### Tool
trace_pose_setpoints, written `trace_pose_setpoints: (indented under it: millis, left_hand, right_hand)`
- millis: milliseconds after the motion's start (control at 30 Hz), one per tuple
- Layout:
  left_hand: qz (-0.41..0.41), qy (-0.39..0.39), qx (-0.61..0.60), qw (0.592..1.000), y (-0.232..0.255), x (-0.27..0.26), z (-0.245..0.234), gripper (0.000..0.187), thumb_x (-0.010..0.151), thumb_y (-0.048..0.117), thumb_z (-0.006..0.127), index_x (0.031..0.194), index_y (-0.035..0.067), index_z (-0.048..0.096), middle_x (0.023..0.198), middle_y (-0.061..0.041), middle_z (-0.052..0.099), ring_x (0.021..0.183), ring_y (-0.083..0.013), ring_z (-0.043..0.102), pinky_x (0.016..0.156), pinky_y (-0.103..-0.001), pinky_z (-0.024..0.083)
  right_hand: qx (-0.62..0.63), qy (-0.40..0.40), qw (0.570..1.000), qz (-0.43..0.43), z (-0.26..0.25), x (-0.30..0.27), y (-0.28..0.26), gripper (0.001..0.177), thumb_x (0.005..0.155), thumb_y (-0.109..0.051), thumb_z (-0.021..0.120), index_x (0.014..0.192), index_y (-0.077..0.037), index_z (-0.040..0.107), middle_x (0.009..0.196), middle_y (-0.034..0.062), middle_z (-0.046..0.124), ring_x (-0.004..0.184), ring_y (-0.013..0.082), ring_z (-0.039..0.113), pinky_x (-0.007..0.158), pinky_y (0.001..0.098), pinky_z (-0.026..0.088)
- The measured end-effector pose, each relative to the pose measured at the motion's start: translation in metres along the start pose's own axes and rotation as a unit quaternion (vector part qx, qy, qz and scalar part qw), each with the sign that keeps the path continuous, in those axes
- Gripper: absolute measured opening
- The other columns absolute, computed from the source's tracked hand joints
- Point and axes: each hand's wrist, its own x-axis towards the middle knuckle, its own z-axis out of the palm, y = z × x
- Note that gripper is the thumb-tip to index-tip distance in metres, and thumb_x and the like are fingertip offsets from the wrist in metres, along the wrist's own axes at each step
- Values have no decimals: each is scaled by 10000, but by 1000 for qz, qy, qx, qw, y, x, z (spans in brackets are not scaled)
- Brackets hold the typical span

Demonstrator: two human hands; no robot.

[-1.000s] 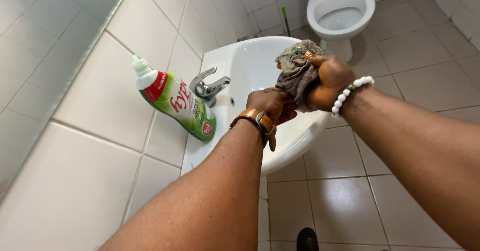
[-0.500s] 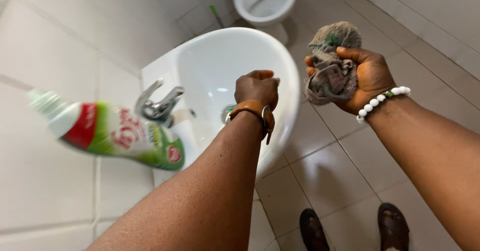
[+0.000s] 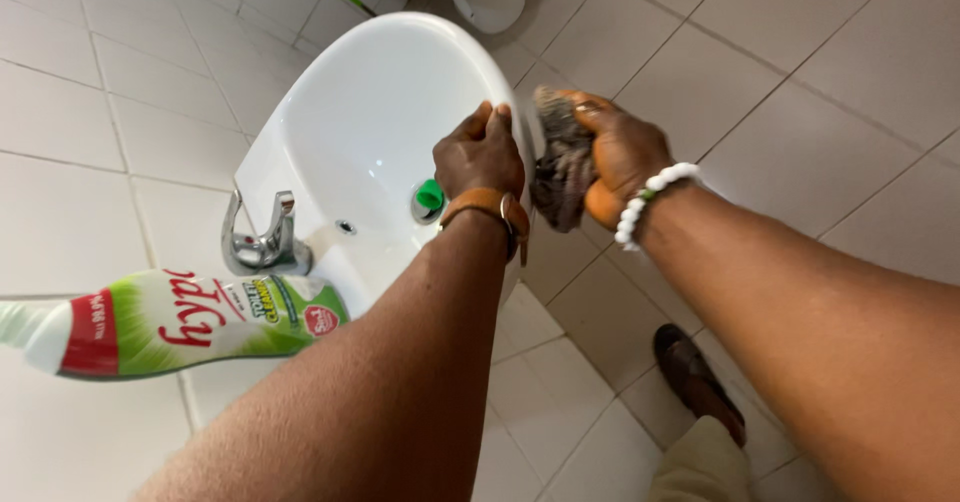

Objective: The person cleans a white bathroom sink using a cloth and a bottle of toilet cleaner. They repeatedly apply cleaner to the cloth and wipe the sink basin and rim, then rinse the cloth under the tap and continue wiping.

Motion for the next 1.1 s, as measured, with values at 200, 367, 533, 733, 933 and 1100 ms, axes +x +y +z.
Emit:
trace_pose_setpoints:
  millis: [200,367,533,733,933,1100]
  left_hand:
    - [15,-36,-133,990,-16,22,1,351,869,248,757,1168,65,759,1178,-153,772,1071,-278,741,1001,-371,571]
    - [-7,-82,-229,970,-26,41,-4,332,874,186,742,1166,30,733,1153,-179,771,1064,-274,752,999,-366,603]
    - [-6,-79,-129,988,-22,41,1,346,884,211,745,1191,51,738,1222,-145,751,1116,-238,707,1030,-358,540]
    - [-41,-147,-229,961,-16,50,-4,338,912,204,629,1196,50,727,1308,-59,713,1155,-274,746,1006,-389,616]
    - [-28,-102,-170,980,-16,25,-3,412,938,230,645,1318,74,663,1343,-159,684,1225,-300,689,1092,-397,528]
    - [72,-77,-40,994,-12,14,-2,461,916,277,710,1324,69,654,1371,-153,665,1320,-265,586,1139,-395,430]
  right_hand:
    - [-30,115,993,-17,29,-50,48,340,1021,-171,512,1352,-172,588,1288,30,688,1175,153,669,977,323,579]
    - [-165,102,980,-42,40,-5,20,364,993,-180,517,1331,-165,650,1219,120,733,1035,286,683,854,438,560]
    - [-159,114,976,-97,38,-18,44,412,1046,-196,428,1448,-180,520,1458,65,603,1291,195,637,1068,328,550]
    - [-339,60,895,-285,34,-31,73,444,1093,-84,444,1537,-83,435,1596,178,429,1429,283,480,1164,401,436]
    - [-226,122,966,-24,38,11,21,487,1028,-236,356,1472,-241,556,1306,137,706,1010,211,735,898,364,678]
    - [-9,127,990,55,41,-67,62,504,1018,-273,317,1506,-232,435,1441,37,545,1263,175,565,1036,358,492]
